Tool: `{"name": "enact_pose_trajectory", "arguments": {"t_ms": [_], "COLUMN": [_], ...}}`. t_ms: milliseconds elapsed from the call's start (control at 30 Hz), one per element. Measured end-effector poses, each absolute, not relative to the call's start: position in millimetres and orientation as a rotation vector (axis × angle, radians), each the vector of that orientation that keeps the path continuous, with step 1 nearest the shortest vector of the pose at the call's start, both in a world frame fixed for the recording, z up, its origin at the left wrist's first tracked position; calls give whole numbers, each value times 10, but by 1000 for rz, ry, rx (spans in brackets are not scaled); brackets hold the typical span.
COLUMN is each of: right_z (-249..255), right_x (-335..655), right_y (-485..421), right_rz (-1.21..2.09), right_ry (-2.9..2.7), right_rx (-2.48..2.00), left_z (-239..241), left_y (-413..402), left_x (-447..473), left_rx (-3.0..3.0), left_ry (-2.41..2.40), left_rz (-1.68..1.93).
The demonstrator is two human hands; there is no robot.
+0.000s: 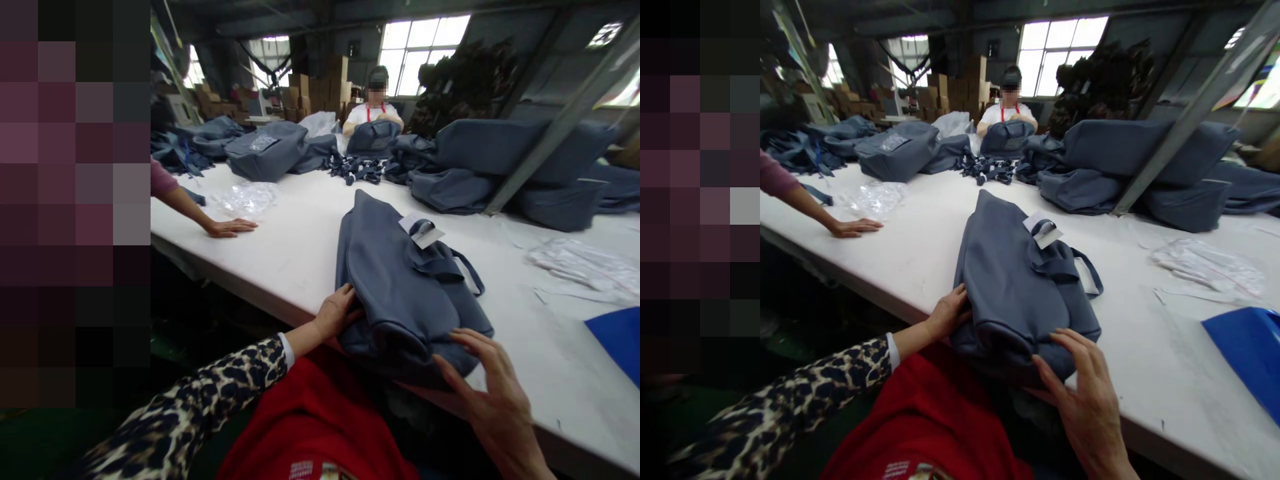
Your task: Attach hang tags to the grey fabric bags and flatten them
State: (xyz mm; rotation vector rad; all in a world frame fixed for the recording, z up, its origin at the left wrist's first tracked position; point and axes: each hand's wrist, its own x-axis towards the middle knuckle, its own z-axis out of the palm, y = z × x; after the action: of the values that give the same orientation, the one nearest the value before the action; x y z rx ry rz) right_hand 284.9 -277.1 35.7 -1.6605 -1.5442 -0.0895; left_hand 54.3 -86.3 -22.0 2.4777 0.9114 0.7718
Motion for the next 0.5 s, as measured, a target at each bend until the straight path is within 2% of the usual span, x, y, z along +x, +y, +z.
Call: {"name": "enact_pose_trajectory", "arguments": {"t_ms": [100,200,267,367,500], "right_z": [188,17,-31,-9,62], "right_x": [2927,2923,2881,2755,2578], "right_y": [-3099,-3150,-3081,-2954,-2841], "right_rz": [151,510,638,715,595], "right_ry": [-970,-803,-749,-742,-905], "right_rx": [-1834,-1750,-1610,-1491,-1544], "left_z": [-216,-246,-294,-392,-477], "left_y": [-873,-859,-838,-794,-726], "left_x": [531,525,514,481,422], "left_rx": [2484,2504,2497,2434,2402], "left_ry": [890,857,854,929,995], "left_rz": [769,777,782,809,832]}}
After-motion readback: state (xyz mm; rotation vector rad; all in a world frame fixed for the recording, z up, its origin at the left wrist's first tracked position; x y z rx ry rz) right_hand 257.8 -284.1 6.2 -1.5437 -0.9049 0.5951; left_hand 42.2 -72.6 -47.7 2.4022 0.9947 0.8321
